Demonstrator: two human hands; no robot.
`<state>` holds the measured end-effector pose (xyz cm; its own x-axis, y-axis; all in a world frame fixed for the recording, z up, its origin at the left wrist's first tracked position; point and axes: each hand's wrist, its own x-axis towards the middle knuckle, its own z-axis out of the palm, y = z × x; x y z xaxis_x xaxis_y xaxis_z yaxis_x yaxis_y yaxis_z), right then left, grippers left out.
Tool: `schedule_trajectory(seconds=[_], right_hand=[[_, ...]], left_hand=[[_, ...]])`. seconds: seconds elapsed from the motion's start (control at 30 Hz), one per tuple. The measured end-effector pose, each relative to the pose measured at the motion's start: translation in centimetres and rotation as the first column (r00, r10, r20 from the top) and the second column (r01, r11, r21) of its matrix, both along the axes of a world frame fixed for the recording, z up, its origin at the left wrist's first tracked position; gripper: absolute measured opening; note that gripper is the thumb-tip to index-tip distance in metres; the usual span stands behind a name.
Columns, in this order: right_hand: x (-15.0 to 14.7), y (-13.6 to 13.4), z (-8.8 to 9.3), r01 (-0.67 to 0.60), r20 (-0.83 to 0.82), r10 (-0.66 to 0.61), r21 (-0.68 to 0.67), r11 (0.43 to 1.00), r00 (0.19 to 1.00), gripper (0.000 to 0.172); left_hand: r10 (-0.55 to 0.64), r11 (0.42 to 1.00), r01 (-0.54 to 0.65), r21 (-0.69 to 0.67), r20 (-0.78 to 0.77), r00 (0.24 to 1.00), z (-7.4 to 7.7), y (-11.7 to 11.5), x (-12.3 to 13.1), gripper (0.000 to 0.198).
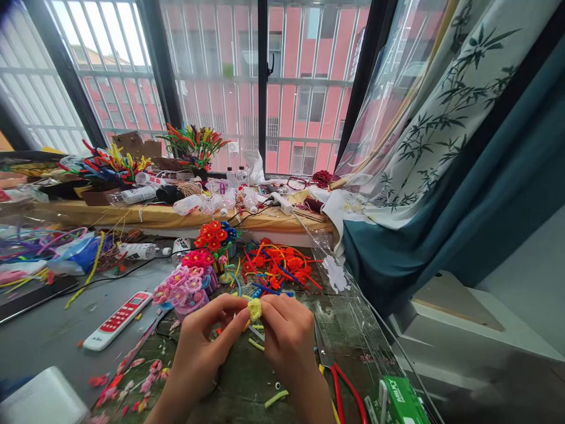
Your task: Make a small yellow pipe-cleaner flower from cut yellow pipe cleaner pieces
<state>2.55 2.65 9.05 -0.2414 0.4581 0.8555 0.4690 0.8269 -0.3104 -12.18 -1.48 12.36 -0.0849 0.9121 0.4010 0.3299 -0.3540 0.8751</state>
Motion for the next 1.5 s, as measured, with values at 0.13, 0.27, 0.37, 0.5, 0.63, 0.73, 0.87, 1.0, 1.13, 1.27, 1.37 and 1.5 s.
schedule_trajectory(seconds=[0.13, 0.27, 0.37, 0.5, 0.63, 0.73, 0.87, 1.0, 1.13, 1.27, 1.37, 1.5], right_hand=[[0.2, 0.1, -0.2, -0.052, 0.003, 0.053, -0.040, 0.998, 0.999, 0.025], [0.2, -0.1, -0.2, -0.080, -0.031, 0.077, -0.111, 0.991, 0.997, 0.028], [0.1, -0.3, 0.0, -0.111, -0.038, 0.106, -0.169, 0.979, 0.994, 0.027], [0.1, -0.3, 0.1, -0.119, -0.004, 0.121, -0.226, 0.967, 0.993, 0.027], [0.2, -0.2, -0.1, -0.111, 0.022, 0.120, -0.261, 0.959, 0.992, 0.029], [0.1, 0.0, 0.0, -0.166, -0.045, 0.160, -0.295, 0.941, 0.986, 0.032], [-0.2, 0.5, 0.3, -0.267, -0.209, 0.202, -0.357, 0.895, 0.957, 0.035], [-0.2, 1.4, 0.3, -0.325, -0.270, 0.234, -0.372, 0.870, 0.934, 0.036], [-0.1, 2.1, 0.3, -0.328, -0.284, 0.245, -0.298, 0.896, 0.927, 0.035], [-0.3, 2.4, 0.6, -0.272, -0.268, 0.207, -0.233, 0.934, 0.941, 0.033], [-0.7, 2.3, 0.8, -0.218, -0.227, 0.170, -0.204, 0.954, 0.959, 0.031], [-1.6, 2.3, 0.6, -0.173, -0.151, 0.148, -0.168, 0.970, 0.977, 0.031]], left_hand=[[0.030, 0.994, -0.023, 0.105, -0.068, 0.997, 0.3, 0.0, 0.1, 0.017], [0.059, 0.979, -0.030, 0.204, -0.136, 0.989, 0.4, 0.2, 0.0, 0.013], [0.088, 0.967, -0.042, 0.253, -0.175, 0.981, 0.6, 0.1, 0.0, 0.009], [0.132, 0.950, -0.060, 0.305, -0.222, 0.966, 0.9, -0.1, 0.1, 0.010], [0.148, 0.953, -0.071, 0.294, -0.249, 0.957, 0.8, 0.0, 0.1, 0.010], [0.119, 0.971, -0.064, 0.229, -0.232, 0.965, 0.3, 0.3, -0.1, 0.014], [0.085, 0.983, -0.049, 0.178, -0.206, 0.975, 0.1, 0.8, -0.5, 0.013], [0.154, 0.945, -0.068, 0.321, -0.251, 0.956, 0.2, 1.4, -0.1, 0.012], [0.276, 0.867, -0.096, 0.488, -0.311, 0.910, 0.2, 2.1, 0.4, 0.010], [0.366, 0.765, -0.048, 0.642, -0.372, 0.853, 0.2, 2.6, 0.5, 0.013], [0.371, 0.740, 0.015, 0.672, -0.427, 0.824, -0.1, 2.7, -0.1, 0.016], [0.381, 0.741, 0.017, 0.672, -0.441, 0.813, -0.6, 2.8, -1.2, 0.013]])
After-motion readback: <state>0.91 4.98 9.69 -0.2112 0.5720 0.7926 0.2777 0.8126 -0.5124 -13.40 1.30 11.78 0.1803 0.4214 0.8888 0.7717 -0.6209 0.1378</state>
